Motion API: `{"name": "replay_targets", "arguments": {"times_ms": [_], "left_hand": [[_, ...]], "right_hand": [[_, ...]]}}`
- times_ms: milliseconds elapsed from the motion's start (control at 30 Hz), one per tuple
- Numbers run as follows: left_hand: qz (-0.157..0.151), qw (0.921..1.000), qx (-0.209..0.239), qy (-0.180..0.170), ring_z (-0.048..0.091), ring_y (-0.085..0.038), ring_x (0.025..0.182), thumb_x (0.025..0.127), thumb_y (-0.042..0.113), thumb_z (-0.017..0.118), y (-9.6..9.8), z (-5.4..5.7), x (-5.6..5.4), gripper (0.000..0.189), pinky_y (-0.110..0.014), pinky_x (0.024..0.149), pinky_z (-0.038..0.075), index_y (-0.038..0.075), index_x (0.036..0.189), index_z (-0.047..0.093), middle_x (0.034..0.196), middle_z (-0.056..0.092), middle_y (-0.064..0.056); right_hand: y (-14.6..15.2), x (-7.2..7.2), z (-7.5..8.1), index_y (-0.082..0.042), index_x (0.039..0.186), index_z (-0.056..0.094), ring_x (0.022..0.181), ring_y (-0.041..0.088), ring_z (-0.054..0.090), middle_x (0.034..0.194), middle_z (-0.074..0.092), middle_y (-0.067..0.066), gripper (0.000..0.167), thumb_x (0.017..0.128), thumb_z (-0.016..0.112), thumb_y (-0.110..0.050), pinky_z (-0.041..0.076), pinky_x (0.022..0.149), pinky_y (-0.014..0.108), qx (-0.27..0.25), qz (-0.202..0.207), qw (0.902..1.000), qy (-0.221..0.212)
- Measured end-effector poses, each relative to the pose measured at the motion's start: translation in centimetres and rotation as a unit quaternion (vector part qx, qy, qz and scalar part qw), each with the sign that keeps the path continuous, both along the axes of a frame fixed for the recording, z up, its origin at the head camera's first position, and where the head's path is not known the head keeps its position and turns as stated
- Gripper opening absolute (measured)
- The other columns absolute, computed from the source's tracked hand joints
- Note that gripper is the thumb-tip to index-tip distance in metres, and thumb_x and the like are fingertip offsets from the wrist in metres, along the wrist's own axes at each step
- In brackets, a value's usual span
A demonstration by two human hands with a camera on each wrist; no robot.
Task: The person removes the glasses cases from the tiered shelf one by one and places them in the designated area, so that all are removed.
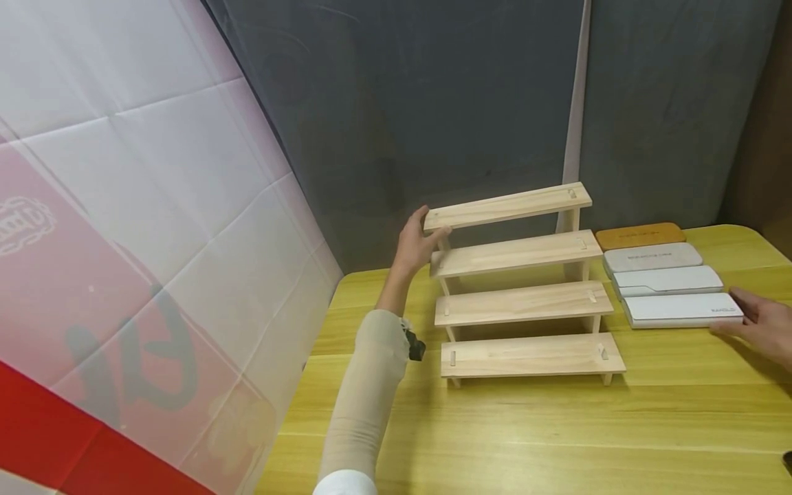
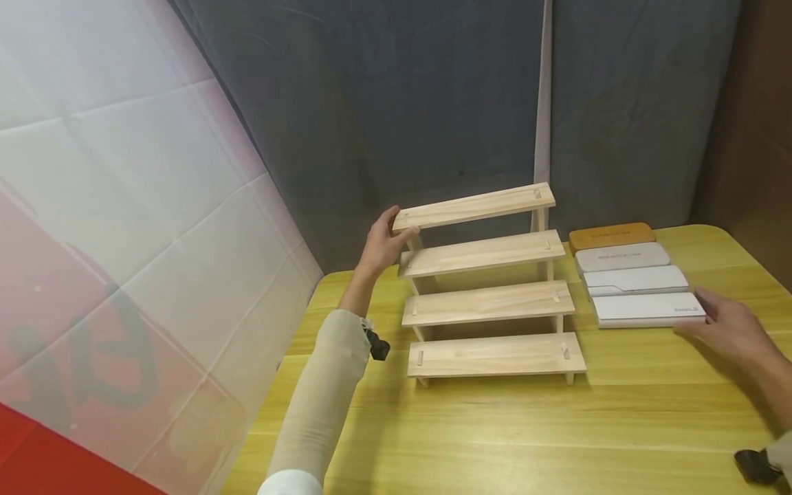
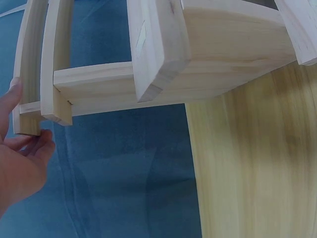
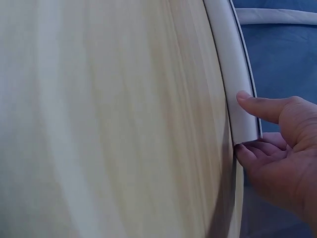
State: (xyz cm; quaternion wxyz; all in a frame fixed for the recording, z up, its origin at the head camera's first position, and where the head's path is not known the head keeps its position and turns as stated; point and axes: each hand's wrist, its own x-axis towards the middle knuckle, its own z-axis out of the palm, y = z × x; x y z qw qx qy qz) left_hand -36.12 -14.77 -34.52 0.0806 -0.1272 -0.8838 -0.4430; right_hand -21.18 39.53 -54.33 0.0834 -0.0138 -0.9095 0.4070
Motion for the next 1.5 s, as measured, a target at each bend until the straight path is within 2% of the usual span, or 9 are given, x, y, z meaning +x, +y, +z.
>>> {"name": "replay_targets", "arguments": {"times_ms": [67,100,167,200,467,700,1100,1500], "left_hand": [[0.000,1.0000,0.000,-0.001,0.032,-0.031,0.157,0.104,0.032,0.072,0.0,0.0,0.0,0.080,-0.044,0.127,0.033,0.003,0.166,0.031,0.171,0.033,-0.017],[0.000,1.0000,0.000,-0.001,0.032,-0.031,0.157,0.104,0.032,0.072,0.0,0.0,0.0,0.080,-0.044,0.127,0.033,0.002,0.166,0.031,0.170,0.033,-0.017],[-0.002,1.0000,0.001,0.000,0.032,-0.032,0.157,0.105,0.032,0.072,0.0,0.0,0.0,0.079,-0.044,0.127,0.033,0.002,0.166,0.031,0.170,0.033,-0.018],[-0.003,1.0000,0.002,-0.001,0.031,-0.032,0.157,0.105,0.032,0.072,0.0,0.0,0.0,0.079,-0.044,0.128,0.032,0.002,0.165,0.031,0.170,0.033,-0.018],[-0.003,1.0000,0.004,0.000,0.032,-0.032,0.157,0.104,0.032,0.073,0.0,0.0,0.0,0.080,-0.044,0.127,0.033,0.002,0.165,0.032,0.170,0.033,-0.018],[0.003,1.0000,0.006,-0.007,0.032,-0.029,0.157,0.104,0.033,0.073,-0.1,-0.1,0.1,0.080,-0.042,0.127,0.033,0.004,0.166,0.032,0.170,0.034,-0.016],[0.003,0.9999,0.010,-0.008,0.032,-0.030,0.157,0.104,0.035,0.072,0.0,-0.1,0.1,0.081,-0.042,0.127,0.033,0.005,0.167,0.030,0.171,0.032,-0.015],[0.005,0.9999,0.016,0.003,0.030,-0.028,0.158,0.105,0.038,0.070,0.1,-0.6,0.2,0.082,-0.043,0.128,0.033,0.006,0.168,0.028,0.172,0.031,-0.013]], "right_hand": [[-0.2,-0.1,0.2,0.021,0.156,0.009,0.148,0.064,0.015,0.154,0.017,0.051,0.084,0.108,0.065,-0.018,0.023,0.128,0.028,0.017,-0.004,0.9998,0.002],[-0.3,-0.2,0.2,0.019,0.157,0.009,0.147,0.065,0.016,0.155,0.017,0.050,0.085,0.107,0.066,-0.019,0.022,0.130,0.044,0.025,-0.007,0.9997,0.001],[-0.6,-0.2,0.5,0.017,0.159,0.009,0.145,0.069,0.017,0.156,0.015,0.049,0.087,0.106,0.068,-0.020,0.015,0.122,0.072,0.033,-0.013,0.9994,-0.005],[-0.8,-0.3,0.6,0.016,0.160,0.008,0.145,0.069,0.017,0.157,0.015,0.049,0.088,0.106,0.068,-0.020,0.016,0.121,0.074,0.034,-0.015,0.9993,-0.008],[-1.4,-0.2,1.0,0.015,0.160,0.005,0.146,0.068,0.012,0.157,0.011,0.049,0.088,0.107,0.066,-0.021,0.014,0.121,0.075,0.025,-0.022,0.9992,-0.022],[-1.3,-0.3,0.7,0.015,0.160,0.011,0.143,0.070,0.020,0.155,0.018,0.050,0.085,0.108,0.066,-0.023,0.019,0.119,0.076,0.034,-0.032,0.9988,-0.015],[-1.2,-0.5,0.3,0.016,0.158,0.014,0.144,0.069,0.021,0.152,0.022,0.050,0.082,0.107,0.068,-0.019,0.019,0.120,0.074,0.037,-0.034,0.9987,0.008],[-1.6,-0.2,0.7,0.015,0.159,0.009,0.148,0.066,0.015,0.157,0.015,0.049,0.084,0.107,0.066,-0.019,0.015,0.122,0.073,0.023,-0.044,0.9987,-0.015]]}}
